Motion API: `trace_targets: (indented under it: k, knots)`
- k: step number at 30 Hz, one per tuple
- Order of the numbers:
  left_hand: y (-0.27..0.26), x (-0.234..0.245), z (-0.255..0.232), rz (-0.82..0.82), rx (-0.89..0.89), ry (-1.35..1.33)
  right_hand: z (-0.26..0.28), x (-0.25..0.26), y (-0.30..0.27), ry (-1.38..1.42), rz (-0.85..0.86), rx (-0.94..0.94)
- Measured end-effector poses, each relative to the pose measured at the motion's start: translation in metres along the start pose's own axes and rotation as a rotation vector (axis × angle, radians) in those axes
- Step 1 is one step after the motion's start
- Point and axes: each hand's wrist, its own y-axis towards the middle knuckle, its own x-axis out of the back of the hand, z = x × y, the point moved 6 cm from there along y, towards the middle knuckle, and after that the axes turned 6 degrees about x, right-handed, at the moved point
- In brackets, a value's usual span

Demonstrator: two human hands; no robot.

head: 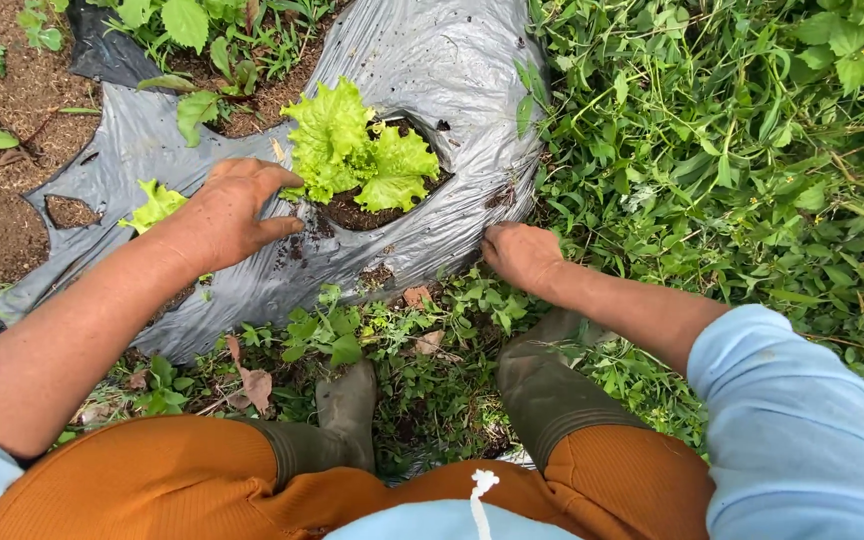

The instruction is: The person kneels in a garden and removes weeds by hand from around lettuce plants growing through black plastic mulch. They pull the weeds from the soil and the edges of the plastic, gathering them in their hands and discarding them to the side.

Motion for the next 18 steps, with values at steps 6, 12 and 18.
trace_targets:
  k: [6,12,18]
  knots:
    - [-0.011,-0.009,0.014,0.021,-0.010,-0.009,0.071,-0.050,-0.061,0.047,-0.017,0.616]
    - [-0.014,0.006,-0.001,0.012,0.058,-0.045,0.009,-0.042,-0.017,-0.833,0.032,0.182]
    - [-0.014,0.004,0.009,0.002,0.018,-0.015,-0.035,-0.127,0.025,-0.526,0.227,0.068]
